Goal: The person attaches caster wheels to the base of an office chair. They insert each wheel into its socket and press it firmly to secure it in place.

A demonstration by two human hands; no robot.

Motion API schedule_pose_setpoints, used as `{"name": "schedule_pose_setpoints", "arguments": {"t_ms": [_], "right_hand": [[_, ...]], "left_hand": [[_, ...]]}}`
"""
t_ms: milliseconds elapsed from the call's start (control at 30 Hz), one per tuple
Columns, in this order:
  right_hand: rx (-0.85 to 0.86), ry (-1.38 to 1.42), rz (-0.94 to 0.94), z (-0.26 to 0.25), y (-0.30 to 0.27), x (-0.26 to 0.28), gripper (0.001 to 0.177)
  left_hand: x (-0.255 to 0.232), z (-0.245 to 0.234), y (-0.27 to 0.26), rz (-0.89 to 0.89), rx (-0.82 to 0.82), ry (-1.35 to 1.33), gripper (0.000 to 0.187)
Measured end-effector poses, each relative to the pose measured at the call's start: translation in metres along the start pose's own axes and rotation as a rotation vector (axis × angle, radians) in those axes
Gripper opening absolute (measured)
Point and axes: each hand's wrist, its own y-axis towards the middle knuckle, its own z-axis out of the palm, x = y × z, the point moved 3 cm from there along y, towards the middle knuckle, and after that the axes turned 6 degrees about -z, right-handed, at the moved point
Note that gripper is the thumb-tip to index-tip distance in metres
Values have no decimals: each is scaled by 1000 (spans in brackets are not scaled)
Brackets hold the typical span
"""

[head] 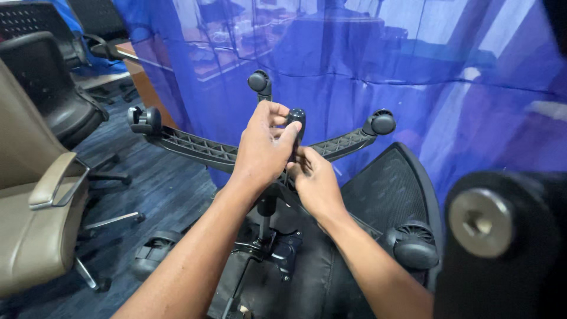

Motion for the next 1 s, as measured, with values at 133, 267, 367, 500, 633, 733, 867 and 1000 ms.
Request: {"name": "schedule_pose_setpoints", "arguments": {"t_ms": [133,267,367,500,633,733,867,1000], "right_hand": [[-56,-282,7,-3,-1,-8,24],[-168,-438,111,3,-4,-10,27],[-171,-456,94,7,-4,-8,35],[-94,-103,38,13,1,-7,33],[-81,-67,71,10,6,-14,22],[-150,-249,57,7,6,-15,24],[-197,-394,100,12,5,-10,26],[-119,-391,13,17,-2,-4,32]], "left_hand": [[8,-6,4,48,59,-16,31],[3,-5,-5,169,-60,210,37],[2,-4,-8,61,-85,264,42],[4,-5,-3,-93,-31,152,39],[9,-10,8,-56,-9,152,35],[10,-6,7,32,-83,173,36],[8,-7,-1,88,-169,262,42],[9,-14,-1,55,-39,205,42]]}}
